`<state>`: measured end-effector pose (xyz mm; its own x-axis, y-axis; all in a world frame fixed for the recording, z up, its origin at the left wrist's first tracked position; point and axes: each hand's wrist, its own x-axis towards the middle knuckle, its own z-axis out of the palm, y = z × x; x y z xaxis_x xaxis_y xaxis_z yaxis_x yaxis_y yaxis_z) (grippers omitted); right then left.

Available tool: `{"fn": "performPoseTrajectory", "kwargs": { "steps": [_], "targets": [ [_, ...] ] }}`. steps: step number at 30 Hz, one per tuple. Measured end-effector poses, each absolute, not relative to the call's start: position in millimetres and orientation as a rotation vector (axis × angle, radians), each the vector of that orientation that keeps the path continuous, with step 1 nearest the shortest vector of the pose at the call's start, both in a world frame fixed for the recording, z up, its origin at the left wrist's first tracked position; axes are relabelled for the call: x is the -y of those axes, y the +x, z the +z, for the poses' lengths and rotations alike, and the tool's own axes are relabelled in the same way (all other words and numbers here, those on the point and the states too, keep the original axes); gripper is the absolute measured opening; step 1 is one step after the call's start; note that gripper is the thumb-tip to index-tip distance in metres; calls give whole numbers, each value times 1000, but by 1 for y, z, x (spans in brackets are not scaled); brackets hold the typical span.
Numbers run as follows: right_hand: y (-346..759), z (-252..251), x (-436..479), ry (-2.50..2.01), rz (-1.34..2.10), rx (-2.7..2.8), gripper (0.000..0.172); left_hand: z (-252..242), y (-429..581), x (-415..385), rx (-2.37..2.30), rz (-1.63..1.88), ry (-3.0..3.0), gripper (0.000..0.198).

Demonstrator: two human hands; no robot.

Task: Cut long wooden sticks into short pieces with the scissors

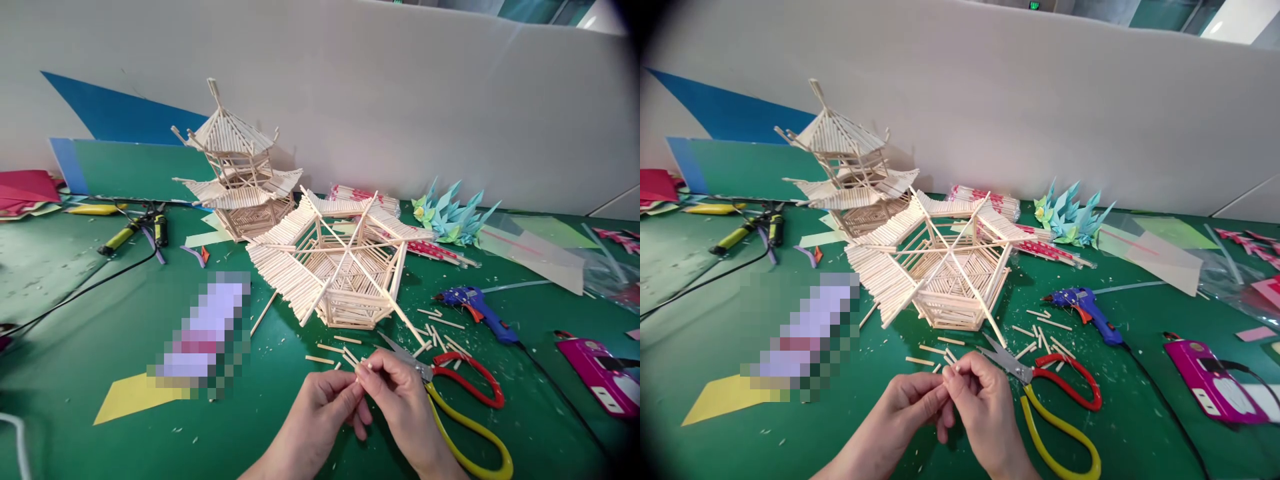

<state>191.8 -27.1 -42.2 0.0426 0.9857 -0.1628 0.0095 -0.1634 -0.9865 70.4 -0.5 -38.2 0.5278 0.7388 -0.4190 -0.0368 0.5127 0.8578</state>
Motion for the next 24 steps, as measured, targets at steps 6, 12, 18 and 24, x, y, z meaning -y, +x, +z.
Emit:
{"fn": "performPoseTrajectory", "kwargs": {
  "steps": [6, 12, 18, 24],
  "targets": [
    [191, -45, 31, -1420, 1145, 1177, 30, -41, 69, 3, -883, 570, 912, 37],
    [189, -49, 37, -1403, 1170, 1174, 29, -39, 66, 7, -898, 606, 987, 39],
    [189, -48, 37, -1340, 1254, 1123, 23, -34, 65, 8, -911, 576, 944, 36],
    [189, -41, 35, -1363, 1182, 1160, 24, -30, 65, 6, -876, 561, 881, 33]
  ]
}}
